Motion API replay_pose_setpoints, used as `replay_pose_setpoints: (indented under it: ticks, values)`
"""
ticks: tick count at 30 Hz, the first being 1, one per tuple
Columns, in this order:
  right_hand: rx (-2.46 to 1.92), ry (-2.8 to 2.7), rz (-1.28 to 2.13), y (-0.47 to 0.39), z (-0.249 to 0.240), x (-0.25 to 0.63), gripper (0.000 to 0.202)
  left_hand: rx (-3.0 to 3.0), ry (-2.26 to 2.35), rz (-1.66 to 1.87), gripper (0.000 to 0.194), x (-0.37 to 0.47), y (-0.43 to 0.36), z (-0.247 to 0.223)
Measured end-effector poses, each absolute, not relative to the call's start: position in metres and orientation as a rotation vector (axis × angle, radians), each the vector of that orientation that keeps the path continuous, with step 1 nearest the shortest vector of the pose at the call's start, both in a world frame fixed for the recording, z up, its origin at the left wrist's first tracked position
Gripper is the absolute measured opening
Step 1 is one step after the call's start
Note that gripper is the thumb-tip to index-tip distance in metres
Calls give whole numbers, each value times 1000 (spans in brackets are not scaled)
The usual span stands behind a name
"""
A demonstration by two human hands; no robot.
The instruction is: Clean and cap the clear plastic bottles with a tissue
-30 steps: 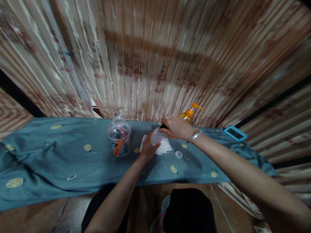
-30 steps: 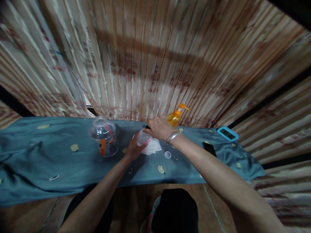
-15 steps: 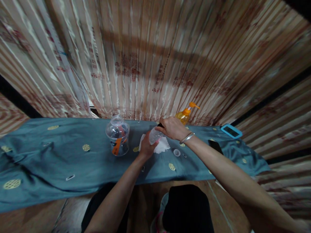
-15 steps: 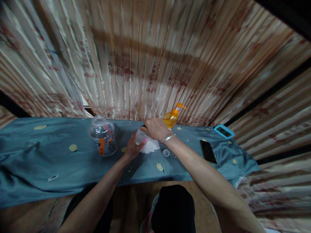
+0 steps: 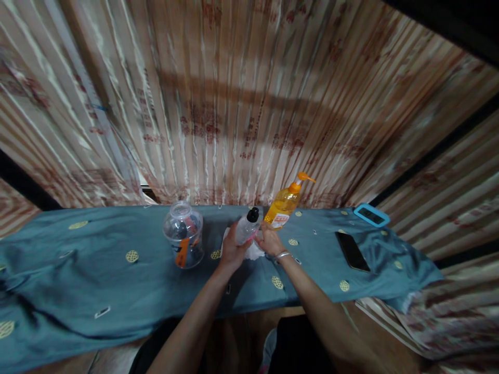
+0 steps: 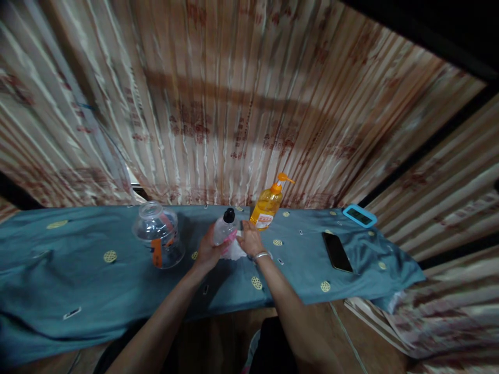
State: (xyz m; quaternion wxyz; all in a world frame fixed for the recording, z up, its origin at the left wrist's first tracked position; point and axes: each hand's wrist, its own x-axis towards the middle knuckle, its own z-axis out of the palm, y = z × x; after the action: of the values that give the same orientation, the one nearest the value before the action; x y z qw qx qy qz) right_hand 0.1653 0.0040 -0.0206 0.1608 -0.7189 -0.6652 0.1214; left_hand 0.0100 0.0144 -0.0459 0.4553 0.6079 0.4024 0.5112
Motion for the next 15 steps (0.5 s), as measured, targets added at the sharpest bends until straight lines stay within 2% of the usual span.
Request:
replay_pose_setpoints:
  ticks: [2, 6, 7, 15]
  values:
    - [-2054, -1900, 396, 11, -30, 164, 37, 1476, 990, 1272, 52, 11, 14, -45]
    - [-2026, -1826, 561, 14, -39, 167, 4, 1453, 1020, 1276, 50, 9, 16, -39]
    - [-2006, -1780, 596, 10, -40, 168, 3, 1448, 1021, 1275, 49, 9, 17, -37]
    - [-1748, -1253, 704, -48, -32, 177, 35, 1473, 1011, 1301, 45, 4, 15, -33]
